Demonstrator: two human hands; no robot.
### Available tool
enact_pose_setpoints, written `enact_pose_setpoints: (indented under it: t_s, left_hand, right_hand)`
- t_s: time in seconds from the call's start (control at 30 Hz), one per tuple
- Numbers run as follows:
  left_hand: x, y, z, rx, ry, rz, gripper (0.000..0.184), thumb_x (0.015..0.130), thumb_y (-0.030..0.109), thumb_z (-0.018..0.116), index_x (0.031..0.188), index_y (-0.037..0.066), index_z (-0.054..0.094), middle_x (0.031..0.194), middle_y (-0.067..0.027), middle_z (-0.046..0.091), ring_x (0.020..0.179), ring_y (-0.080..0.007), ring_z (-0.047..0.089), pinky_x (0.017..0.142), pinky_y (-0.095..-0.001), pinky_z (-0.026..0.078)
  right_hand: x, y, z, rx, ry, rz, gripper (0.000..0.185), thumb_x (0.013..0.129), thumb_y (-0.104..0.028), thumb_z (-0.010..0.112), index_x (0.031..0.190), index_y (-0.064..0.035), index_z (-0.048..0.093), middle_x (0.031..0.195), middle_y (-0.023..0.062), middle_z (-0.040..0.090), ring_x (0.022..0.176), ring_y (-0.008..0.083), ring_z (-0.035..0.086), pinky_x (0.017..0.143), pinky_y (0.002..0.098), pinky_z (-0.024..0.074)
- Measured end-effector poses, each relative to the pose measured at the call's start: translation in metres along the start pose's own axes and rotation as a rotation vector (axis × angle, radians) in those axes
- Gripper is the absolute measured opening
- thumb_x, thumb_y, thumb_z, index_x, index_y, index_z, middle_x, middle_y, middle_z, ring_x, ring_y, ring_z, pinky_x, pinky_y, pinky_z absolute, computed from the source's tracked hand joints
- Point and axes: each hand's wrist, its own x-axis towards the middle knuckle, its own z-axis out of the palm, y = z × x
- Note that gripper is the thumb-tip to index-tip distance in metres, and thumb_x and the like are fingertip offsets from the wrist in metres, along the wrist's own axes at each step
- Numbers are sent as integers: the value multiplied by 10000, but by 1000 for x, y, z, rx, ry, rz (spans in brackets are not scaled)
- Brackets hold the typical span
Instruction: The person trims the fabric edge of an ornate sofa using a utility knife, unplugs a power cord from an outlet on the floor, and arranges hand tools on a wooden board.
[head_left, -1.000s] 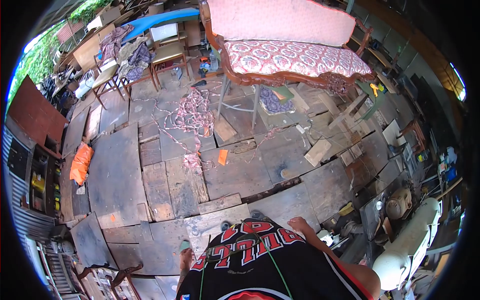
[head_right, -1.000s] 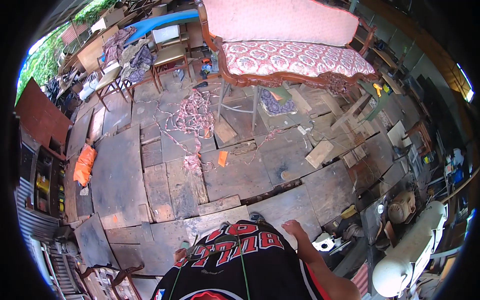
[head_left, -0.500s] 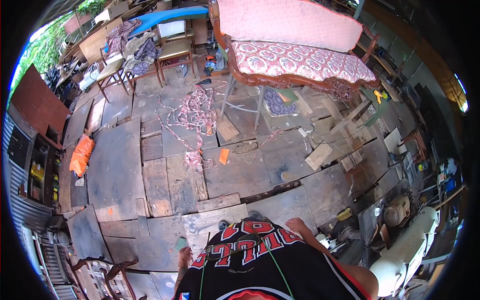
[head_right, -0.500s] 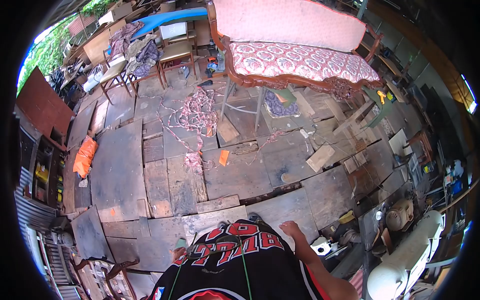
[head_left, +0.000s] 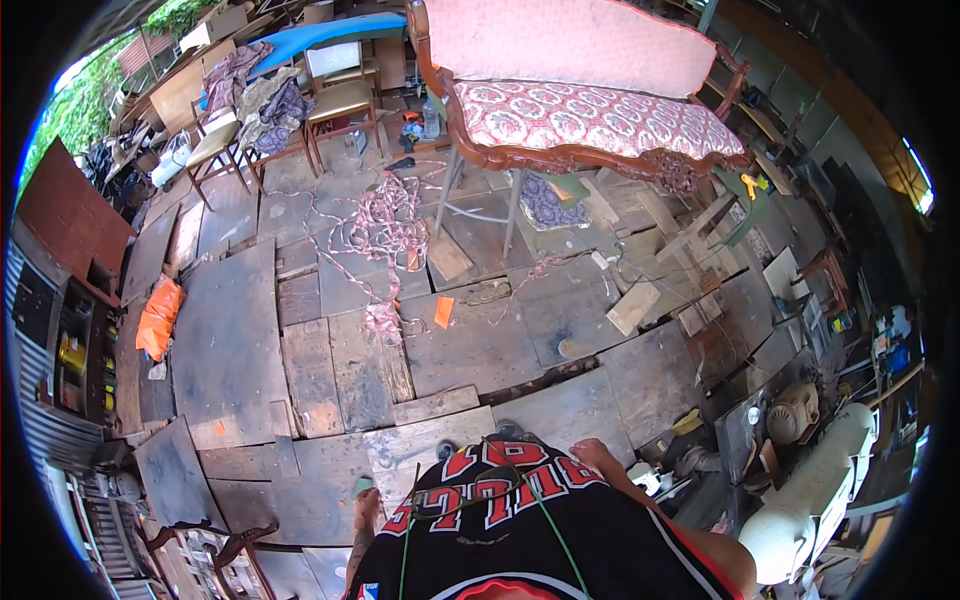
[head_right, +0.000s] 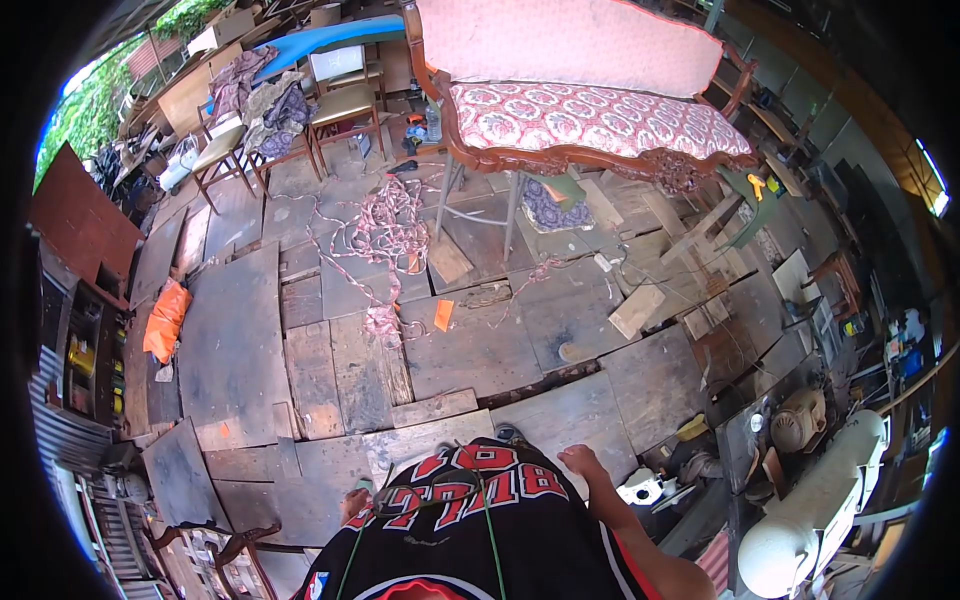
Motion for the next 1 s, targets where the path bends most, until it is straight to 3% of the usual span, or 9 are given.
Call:
enact_pose_setpoints:
  t_s: [0.17, 0.23, 0.47, 0.6, 0.67, 1.0]
  left_hand:
    - [-2, -4, -3, -1, 0, -2, 365, 873, 298, 670, 1054, -15, 720, 881, -55, 699, 807, -160, 613, 710, -331, 497]
    - [-2, -8, -3, -10, 11, -21, 361, 870, 303, 677, 1044, -9, 726, 868, -47, 701, 797, -151, 613, 708, -324, 498]
    - [-13, -6, -3, -5, 42, -30, 364, 869, 321, 710, 1070, 19, 740, 858, -32, 711, 775, -109, 618, 699, -302, 507]
    - [-12, -15, -5, 73, 31, -1, 388, 871, 347, 723, 1090, 27, 738, 875, -33, 715, 782, -107, 620, 707, -304, 512]
    - [-8, -20, -3, -42, -30, 3, 299, 910, 254, 575, 1097, 34, 651, 783, -39, 621, 625, -151, 592, 484, -296, 458]
    - [-3, -26, -2, -11, -12, -20, 278, 919, 252, 583, 1091, 40, 636, 774, -30, 612, 600, -148, 582, 460, -296, 447]
  right_hand:
    - [-3, -10, -9, -81, -26, -108, 438, 901, -434, 483, 933, -57, 704, 1069, 178, 681, 1056, 364, 619, 939, 458, 483]
    - [-5, -20, -15, 44, -30, 10, 438, 904, -427, 485, 950, -50, 705, 1079, 183, 678, 1056, 365, 619, 938, 455, 483]
    - [0, -24, -20, 70, -20, 19, 451, 901, -436, 504, 981, -41, 707, 1106, 186, 675, 1065, 369, 618, 960, 443, 475]
    - [1, -31, -29, 152, -44, 130, 460, 900, -446, 511, 1023, -48, 708, 1143, 181, 670, 1108, 360, 608, 979, 433, 469]
    - [2, -32, -33, 133, -62, 129, 466, 900, -450, 512, 1044, -53, 709, 1155, 179, 669, 1123, 356, 604, 985, 429, 467]
    - [0, -29, -33, 148, -35, 147, 491, 893, -467, 539, 1091, -52, 711, 1183, 174, 667, 1159, 339, 598, 1008, 414, 458]
